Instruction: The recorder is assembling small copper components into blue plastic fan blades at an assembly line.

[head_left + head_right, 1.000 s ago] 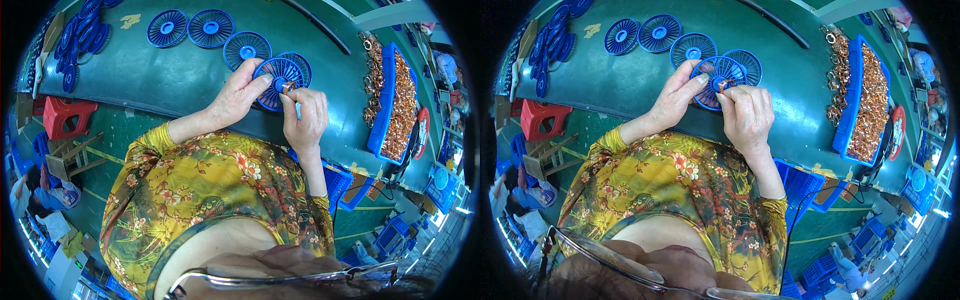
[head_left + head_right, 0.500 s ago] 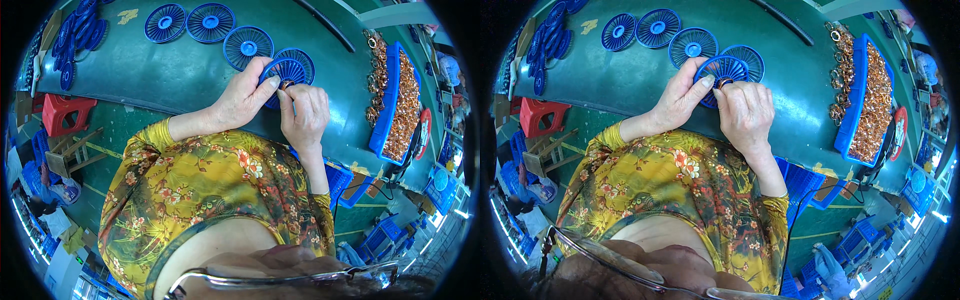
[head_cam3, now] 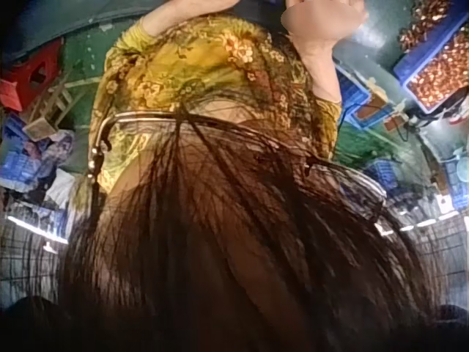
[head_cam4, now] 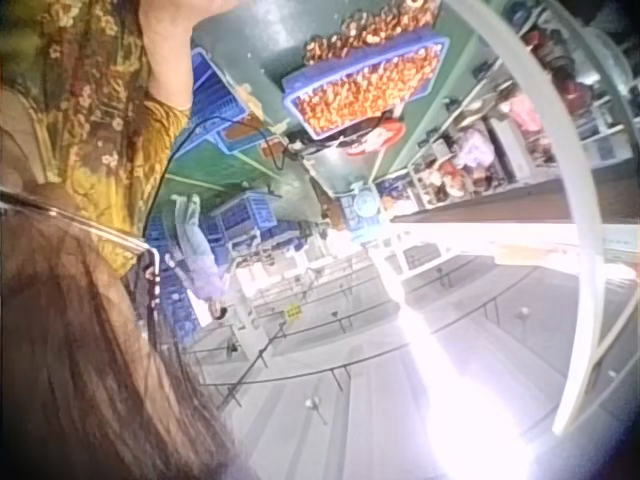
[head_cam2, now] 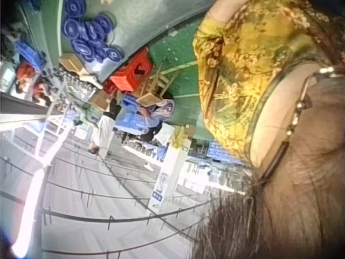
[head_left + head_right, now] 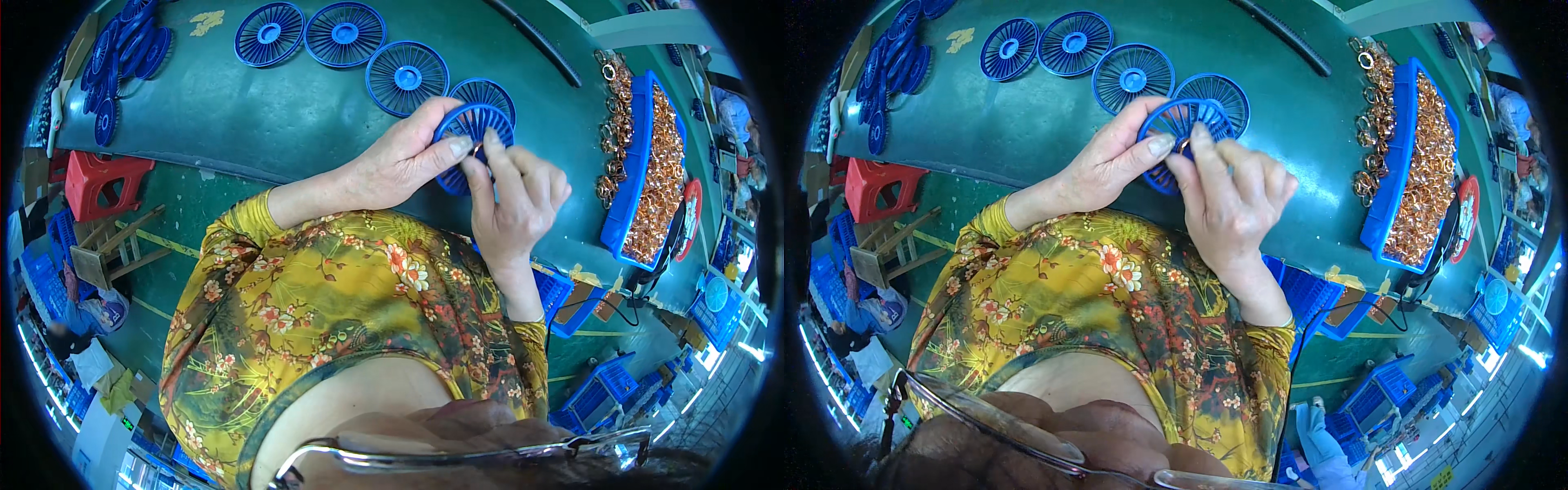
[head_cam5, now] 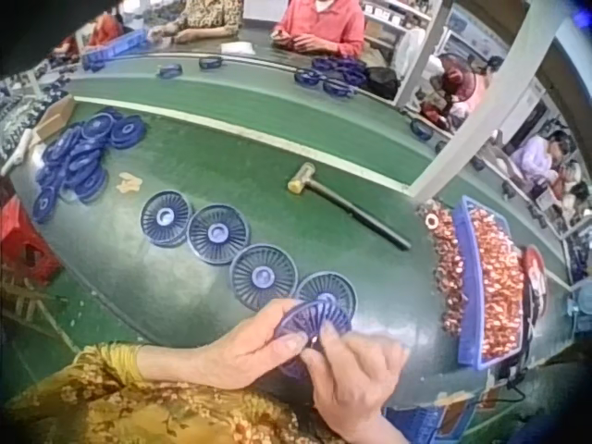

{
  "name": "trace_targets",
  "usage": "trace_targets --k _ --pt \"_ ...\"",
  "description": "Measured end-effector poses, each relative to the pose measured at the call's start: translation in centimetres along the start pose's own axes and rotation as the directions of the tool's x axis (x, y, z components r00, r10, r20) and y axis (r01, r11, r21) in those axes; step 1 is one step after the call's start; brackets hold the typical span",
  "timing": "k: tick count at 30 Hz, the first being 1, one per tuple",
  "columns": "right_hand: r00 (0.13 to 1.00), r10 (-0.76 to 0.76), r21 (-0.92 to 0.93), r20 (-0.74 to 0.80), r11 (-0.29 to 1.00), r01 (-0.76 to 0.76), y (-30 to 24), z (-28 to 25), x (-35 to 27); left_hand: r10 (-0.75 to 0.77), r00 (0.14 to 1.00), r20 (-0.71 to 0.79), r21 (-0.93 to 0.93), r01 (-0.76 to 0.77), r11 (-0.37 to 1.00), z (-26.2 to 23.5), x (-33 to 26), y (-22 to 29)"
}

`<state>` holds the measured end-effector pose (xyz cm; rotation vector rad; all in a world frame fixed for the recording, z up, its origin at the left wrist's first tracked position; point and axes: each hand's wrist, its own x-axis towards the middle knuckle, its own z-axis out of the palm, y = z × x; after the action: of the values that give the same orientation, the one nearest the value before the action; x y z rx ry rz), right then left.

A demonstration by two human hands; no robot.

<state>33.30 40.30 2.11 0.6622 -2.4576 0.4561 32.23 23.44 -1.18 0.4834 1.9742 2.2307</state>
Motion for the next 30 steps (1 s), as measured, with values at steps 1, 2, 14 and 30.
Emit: trace_targets --k 1,2,14,30 --pt "0.999 -0.026 -0.019 0.03 0.999 0.027 -0.2 -0.8 -0.1 -0.096 0.992 0.081 -0.106 0.105 0.989 -0.3 -0.2 0.8" --pt "0.993 -0.112 -0.026 0.026 0.993 0.113 -0.5 -1.9 -0.3 -0.132 0.977 0.17 -0.103 0.15 0.983 -0.5 -0.4 1.0" --pt "0.979 -0.133 0.432 0.156 0.901 0.053 4.8 -1.1 1.9 -0.055 0.993 -0.1 0.142 0.069 0.987 -1.7 -1.1 1.6" --pt "0.858 0.502 -0.527 0.107 0.761 -0.379 23.6 -0.2 -3.2 0.536 0.795 -0.286 0.957 0.209 0.2 -21.1 0.1 -0.1"
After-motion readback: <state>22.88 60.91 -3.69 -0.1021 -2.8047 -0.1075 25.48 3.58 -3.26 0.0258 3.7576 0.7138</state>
